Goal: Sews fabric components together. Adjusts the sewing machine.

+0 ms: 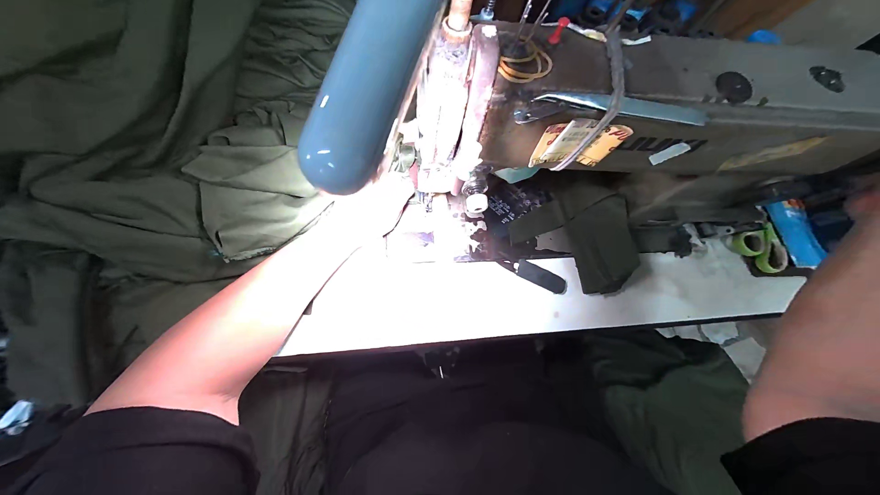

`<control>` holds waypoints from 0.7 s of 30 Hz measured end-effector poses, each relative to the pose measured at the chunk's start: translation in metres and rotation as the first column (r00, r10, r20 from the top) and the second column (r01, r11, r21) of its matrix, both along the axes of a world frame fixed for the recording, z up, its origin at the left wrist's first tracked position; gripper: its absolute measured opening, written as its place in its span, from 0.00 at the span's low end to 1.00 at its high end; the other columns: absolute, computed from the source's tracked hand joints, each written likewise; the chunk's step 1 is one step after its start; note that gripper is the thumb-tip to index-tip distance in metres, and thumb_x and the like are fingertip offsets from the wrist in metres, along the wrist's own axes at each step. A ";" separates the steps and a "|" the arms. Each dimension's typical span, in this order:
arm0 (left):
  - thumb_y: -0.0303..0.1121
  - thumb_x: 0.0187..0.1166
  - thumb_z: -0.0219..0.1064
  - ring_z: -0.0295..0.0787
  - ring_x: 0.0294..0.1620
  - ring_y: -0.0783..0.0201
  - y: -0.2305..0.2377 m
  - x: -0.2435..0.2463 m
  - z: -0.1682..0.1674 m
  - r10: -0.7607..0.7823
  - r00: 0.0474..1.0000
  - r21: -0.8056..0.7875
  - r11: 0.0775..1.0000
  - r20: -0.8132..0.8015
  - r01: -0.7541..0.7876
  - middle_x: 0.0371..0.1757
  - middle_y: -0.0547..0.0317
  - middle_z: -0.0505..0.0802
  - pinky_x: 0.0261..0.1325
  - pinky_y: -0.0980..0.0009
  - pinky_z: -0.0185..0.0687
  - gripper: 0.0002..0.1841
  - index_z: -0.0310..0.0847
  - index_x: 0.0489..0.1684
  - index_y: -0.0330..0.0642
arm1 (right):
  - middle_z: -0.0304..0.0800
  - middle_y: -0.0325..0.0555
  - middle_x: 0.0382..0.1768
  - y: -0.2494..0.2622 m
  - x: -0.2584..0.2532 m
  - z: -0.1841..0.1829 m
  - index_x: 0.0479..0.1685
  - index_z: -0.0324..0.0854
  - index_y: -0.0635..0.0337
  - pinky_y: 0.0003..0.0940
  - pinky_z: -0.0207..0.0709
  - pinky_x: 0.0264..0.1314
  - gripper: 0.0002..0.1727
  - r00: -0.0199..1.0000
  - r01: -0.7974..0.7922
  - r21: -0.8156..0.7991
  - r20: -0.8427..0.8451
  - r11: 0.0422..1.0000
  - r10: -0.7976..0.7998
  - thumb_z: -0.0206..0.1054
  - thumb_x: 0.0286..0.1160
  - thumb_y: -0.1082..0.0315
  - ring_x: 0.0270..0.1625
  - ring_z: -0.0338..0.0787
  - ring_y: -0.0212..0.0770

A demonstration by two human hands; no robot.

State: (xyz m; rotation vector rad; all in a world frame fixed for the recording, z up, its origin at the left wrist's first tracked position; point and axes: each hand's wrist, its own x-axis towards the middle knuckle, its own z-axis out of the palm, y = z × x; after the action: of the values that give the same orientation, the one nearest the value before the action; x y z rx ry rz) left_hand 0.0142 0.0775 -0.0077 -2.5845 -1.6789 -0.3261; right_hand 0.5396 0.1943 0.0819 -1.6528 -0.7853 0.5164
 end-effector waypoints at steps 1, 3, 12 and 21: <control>0.30 0.87 0.56 0.90 0.51 0.32 -0.001 0.001 0.002 0.008 1.000 -0.014 1.000 0.008 -0.008 0.46 0.33 0.91 0.47 0.36 0.79 0.13 0.85 0.49 0.31 | 0.75 0.45 0.75 0.001 0.026 -0.014 0.86 0.57 0.61 0.32 0.77 0.74 0.25 0.990 -0.127 0.067 0.070 0.990 0.122 0.36 0.98 0.60 0.72 0.81 0.33; 0.28 0.86 0.57 0.90 0.50 0.33 0.000 0.001 0.002 -0.014 1.000 0.017 1.000 0.015 0.014 0.45 0.34 0.91 0.46 0.38 0.81 0.12 0.86 0.47 0.32 | 0.80 0.46 0.73 0.009 0.046 -0.031 0.83 0.62 0.61 0.39 0.81 0.75 0.27 0.969 -0.240 0.283 0.131 0.929 0.210 0.42 0.96 0.54 0.72 0.84 0.37; 0.40 0.78 0.60 0.90 0.43 0.35 0.006 0.000 0.001 0.038 0.993 -0.053 0.998 -0.113 -0.044 0.40 0.39 0.89 0.38 0.37 0.80 0.16 0.86 0.42 0.36 | 0.74 0.63 0.75 -0.062 -0.040 0.003 0.79 0.62 0.81 0.29 0.71 0.80 0.28 0.856 -0.186 0.415 0.514 0.891 -0.061 0.49 0.89 0.65 0.75 0.79 0.42; 0.42 0.76 0.67 0.92 0.40 0.30 0.068 0.004 -0.007 0.510 0.859 -0.078 0.856 -0.041 -0.511 0.38 0.30 0.90 0.36 0.34 0.82 0.21 0.81 0.44 0.26 | 0.85 0.43 0.41 -0.095 -0.313 -0.081 0.53 0.81 0.74 0.23 0.79 0.48 0.11 0.516 -0.830 0.019 -0.353 0.558 0.780 0.55 0.87 0.76 0.40 0.82 0.25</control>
State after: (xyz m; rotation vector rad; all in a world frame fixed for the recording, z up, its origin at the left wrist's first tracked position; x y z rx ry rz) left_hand 0.0187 0.1459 -0.0148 -2.0550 -2.3205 -0.2007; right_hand 0.2265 0.0997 0.0013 -1.1772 -1.2850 1.5212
